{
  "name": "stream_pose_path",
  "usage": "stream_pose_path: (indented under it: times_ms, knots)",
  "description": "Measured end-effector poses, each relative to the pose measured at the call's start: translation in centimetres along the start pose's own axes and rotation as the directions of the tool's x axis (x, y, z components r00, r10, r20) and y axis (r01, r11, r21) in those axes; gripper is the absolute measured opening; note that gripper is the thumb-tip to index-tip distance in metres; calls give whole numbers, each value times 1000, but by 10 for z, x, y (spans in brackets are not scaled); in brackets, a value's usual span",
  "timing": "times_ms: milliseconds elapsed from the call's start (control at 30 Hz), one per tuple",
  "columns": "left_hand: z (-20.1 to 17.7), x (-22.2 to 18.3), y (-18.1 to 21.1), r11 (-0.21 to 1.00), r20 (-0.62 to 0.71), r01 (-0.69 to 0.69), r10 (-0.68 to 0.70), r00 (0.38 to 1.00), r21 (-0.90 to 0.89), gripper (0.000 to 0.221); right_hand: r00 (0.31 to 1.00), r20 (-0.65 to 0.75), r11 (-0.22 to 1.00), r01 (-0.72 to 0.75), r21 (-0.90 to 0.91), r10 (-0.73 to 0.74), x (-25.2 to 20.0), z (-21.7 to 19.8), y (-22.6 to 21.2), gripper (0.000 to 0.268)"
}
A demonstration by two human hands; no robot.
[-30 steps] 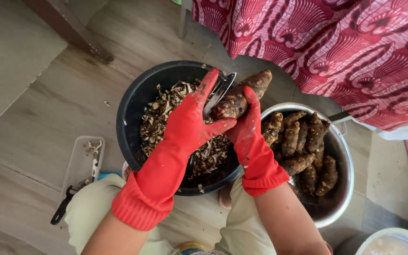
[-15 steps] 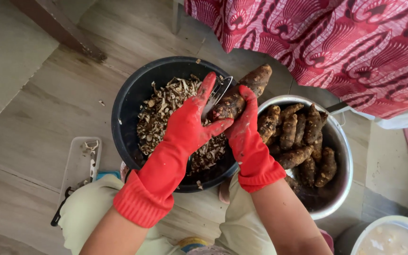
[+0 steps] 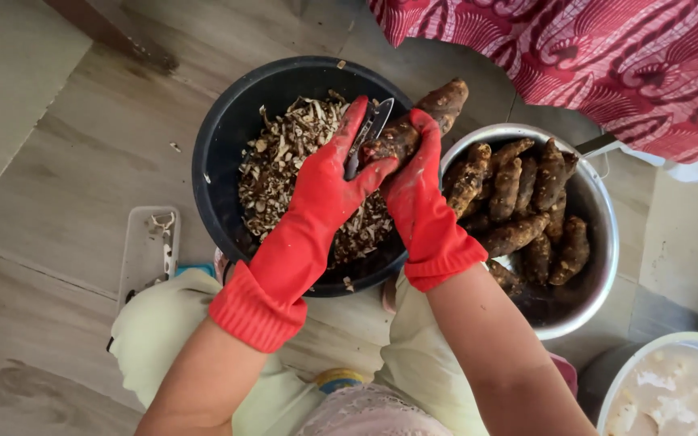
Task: Peeling the outer skin from cassava roots using a knife and placing the peeled roots into a separate container.
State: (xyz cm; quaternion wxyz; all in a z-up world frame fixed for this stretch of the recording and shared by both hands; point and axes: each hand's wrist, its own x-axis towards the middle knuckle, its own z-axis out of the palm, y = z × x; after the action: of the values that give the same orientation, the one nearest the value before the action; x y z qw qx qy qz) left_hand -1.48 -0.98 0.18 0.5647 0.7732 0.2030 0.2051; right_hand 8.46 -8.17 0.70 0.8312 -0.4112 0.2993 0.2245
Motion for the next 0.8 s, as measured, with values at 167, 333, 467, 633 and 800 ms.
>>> stream_pose_path:
  times_ms: [167,333,467,633,800]
  knots:
    - [2,0,-7,998,8,57,-57,998,-21,71,1000,16,1000,9,-17,-9,10,0,1,38]
    - [6,2,-18,998,35,50,-51,998,32,63,999,33,999,6,-40,-5,30,-15,6,35]
    - [5,-3,-21,993,122,68,-79,989,96,57,997,54,997,-56,47,54,68,-29,15,39]
    - [-4,-29,1,995,85,5,3,996,-97,53,983,172,993,-45,-109,63,48,-12,12,48]
    - [-34,-4,-77,914,-75,385,-396,915,-129,55,942,51,925,-336,177,333,22,5,-8,48]
